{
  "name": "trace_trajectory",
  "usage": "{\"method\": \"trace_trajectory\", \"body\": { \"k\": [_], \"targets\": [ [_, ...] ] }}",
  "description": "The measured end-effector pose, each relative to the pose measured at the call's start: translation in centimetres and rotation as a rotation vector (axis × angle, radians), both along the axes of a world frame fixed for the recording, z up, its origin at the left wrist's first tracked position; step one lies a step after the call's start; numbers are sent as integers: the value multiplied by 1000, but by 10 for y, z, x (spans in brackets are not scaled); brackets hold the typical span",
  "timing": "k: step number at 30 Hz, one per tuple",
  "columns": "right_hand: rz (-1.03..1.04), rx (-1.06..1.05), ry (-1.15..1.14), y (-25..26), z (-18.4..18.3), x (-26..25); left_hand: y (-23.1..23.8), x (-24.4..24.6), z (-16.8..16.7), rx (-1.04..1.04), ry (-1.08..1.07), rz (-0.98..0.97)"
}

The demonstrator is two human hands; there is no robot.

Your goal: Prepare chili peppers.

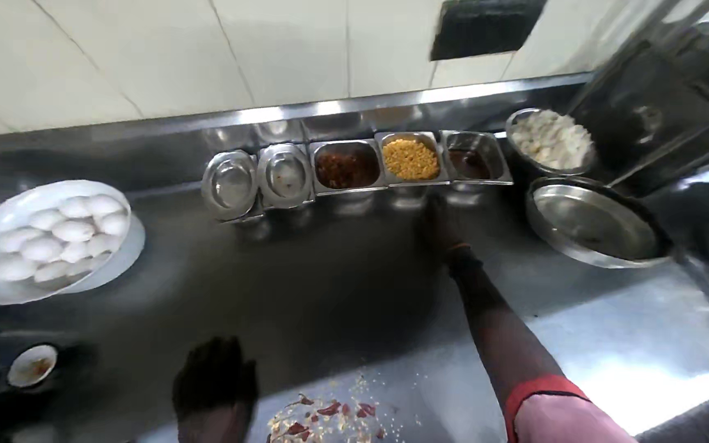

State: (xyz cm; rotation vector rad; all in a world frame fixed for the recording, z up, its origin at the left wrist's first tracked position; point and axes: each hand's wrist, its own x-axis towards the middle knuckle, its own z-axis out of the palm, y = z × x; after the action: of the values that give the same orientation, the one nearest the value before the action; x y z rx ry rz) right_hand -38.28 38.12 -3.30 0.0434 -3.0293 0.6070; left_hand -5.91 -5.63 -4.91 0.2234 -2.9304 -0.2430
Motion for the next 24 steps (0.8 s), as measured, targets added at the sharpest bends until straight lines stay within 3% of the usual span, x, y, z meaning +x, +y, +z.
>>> {"method": "trace_trajectory", "body": {
  "k": [4,10,16,18,22,24],
  "targets": [
    [102,122,27,-63,-13,-1,0,-5,2,-10,-11,10],
    [229,15,82,-159,-15,-3,-2,-6,-2,-13,2,12],
    [183,67,-26,-185,1,-3,-1,-5,-6,-6,15,40],
    [266,94,-36,-175,9,22,0,-5,-6,-8,13,48],
    [481,33,-123,-134,18,149,1,-8,-4,-22,24,52],
    [472,-25,-75,-106,22,196,3,-6,-3,-20,17,51]
  ]
}}
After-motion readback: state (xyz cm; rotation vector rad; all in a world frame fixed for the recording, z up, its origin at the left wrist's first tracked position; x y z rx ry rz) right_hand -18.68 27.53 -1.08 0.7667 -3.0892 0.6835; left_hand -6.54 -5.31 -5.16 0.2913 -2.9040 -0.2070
